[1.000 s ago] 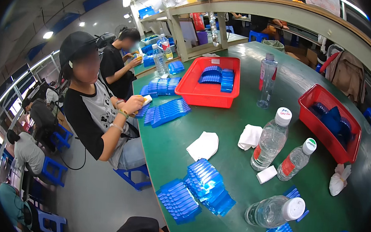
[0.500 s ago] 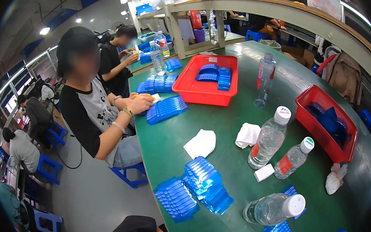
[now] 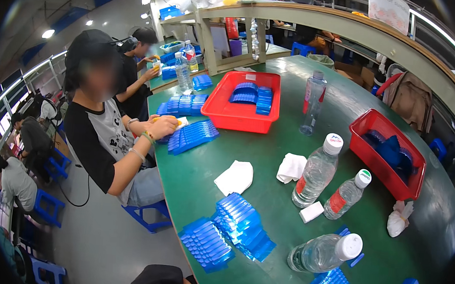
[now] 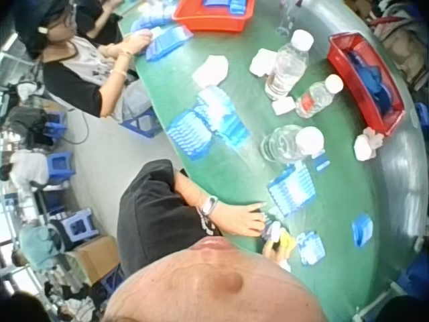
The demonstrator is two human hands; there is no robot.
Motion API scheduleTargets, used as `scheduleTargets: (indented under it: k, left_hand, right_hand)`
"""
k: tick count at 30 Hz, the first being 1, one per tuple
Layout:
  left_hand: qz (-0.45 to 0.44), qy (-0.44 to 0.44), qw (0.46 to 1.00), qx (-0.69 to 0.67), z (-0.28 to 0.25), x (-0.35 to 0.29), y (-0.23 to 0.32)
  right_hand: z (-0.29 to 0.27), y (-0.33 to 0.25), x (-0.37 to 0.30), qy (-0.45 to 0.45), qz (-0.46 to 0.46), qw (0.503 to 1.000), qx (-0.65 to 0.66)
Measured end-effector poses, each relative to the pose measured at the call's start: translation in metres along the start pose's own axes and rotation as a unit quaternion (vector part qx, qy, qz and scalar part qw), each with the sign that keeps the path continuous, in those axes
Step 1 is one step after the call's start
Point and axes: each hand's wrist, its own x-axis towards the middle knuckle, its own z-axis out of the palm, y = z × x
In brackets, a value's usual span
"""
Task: The person wipes blue plastic strips on a table using a white cloth, briefly holds a black cylindrical object, and resumes wiping the plastic strips with the cloth.
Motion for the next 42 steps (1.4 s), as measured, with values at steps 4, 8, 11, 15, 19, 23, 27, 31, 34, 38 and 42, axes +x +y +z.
scheduleTargets:
  k: [4, 8, 11, 15, 19, 23, 27, 31, 34, 38, 42]
  left_hand:
    - [-0.001, 0.01, 1.0, 0.005, -0.002, -0.001, -0.001]
    - [-0.01, 0.023, 0.999, 0.028, -0.001, -0.004, 0.002]
    - [-0.009, -0.013, 1.0, 0.015, 0.0, 0.0, 0.0]
    - [0.014, -0.004, 1.0, 0.027, 0.001, -0.001, -0.001]
    - [0.007, 0.009, 1.0, 0.022, 0.003, -0.003, -0.001]
    - [0.012, 0.016, 1.0, 0.019, 0.004, -0.002, 0.001]
    - [0.008, 0.003, 1.0, 0.013, 0.003, -0.003, 0.003]
    - [0.005, 0.01, 0.999, 0.036, 0.004, -0.003, 0.002]
    - [-0.002, -0.034, 0.999, 0.009, 0.005, -0.006, -0.002]
    - [0.006, -0.032, 0.999, 0.034, -0.003, -0.001, -0.003]
    - [-0.009, -0.014, 0.999, 0.029, 0.001, -0.001, -0.001]
  right_hand:
    - [0.003, 0.0, 0.001, -0.002, 0.001, 1.0, 0.013]
    - [0.005, -0.003, 0.005, -0.018, 0.0, 0.999, 0.033]
    - [0.005, -0.001, -0.004, 0.016, 0.003, 1.0, 0.011]
    - [0.006, 0.002, 0.002, 0.01, -0.021, 1.0, -0.005]
    - [0.008, -0.002, 0.007, 0.004, -0.028, 1.0, -0.004]
    - [0.006, -0.002, 0.002, 0.006, -0.016, 1.0, 0.0]
    - [0.005, -0.004, -0.004, -0.009, 0.006, 1.0, 0.004]
    - [0.007, -0.005, -0.001, -0.021, 0.03, 0.999, 0.0]
    - [0.009, -0.011, -0.001, -0.01, 0.065, 0.998, -0.005]
    - [0.01, -0.014, -0.004, 0.013, 0.109, 0.994, -0.008]
    - [0.011, -0.014, -0.004, 0.02, 0.108, 0.994, -0.011]
